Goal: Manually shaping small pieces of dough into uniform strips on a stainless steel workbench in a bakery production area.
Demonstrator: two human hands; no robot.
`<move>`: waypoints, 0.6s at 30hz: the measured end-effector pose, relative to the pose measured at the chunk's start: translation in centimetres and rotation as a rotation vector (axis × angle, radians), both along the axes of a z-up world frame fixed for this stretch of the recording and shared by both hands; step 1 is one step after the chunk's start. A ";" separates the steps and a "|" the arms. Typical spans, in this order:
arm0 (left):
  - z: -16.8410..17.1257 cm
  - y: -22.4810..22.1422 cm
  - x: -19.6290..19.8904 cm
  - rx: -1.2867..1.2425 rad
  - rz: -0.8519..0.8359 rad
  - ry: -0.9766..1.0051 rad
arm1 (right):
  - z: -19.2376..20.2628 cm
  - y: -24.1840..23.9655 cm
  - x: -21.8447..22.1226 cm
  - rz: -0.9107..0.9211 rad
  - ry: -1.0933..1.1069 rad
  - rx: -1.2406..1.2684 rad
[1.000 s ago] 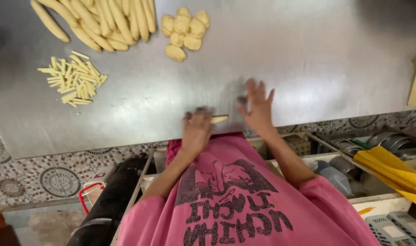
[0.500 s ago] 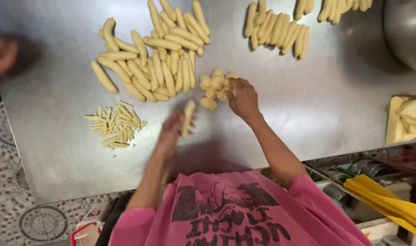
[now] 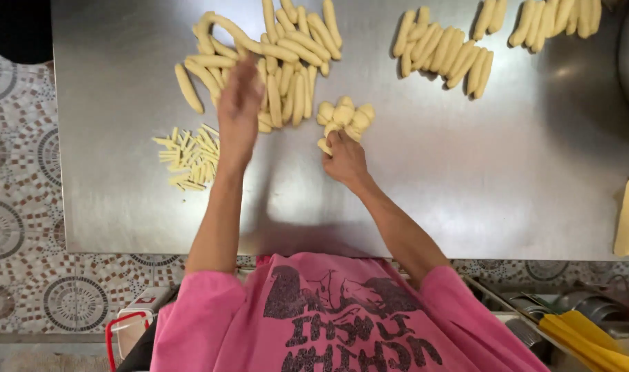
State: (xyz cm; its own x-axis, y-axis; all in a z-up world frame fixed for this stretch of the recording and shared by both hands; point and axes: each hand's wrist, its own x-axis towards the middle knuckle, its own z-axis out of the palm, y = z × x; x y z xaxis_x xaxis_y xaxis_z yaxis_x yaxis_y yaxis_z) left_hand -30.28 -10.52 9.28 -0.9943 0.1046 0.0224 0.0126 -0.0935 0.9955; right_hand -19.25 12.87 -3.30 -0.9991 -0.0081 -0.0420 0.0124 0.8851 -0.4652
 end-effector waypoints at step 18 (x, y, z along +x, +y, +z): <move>-18.1 15.8 14.7 -0.689 -0.112 -0.209 | 4.9 19.0 31.0 -0.336 -0.226 -0.473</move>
State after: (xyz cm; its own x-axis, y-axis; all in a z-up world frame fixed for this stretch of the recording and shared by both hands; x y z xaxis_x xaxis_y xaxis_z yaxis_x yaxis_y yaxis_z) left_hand -15.58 5.27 -8.83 -0.9532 0.1275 -0.2740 -0.1571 0.5655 0.8096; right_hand 11.72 31.90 1.55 -0.9169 0.2357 -0.3220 0.3988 0.5143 -0.7592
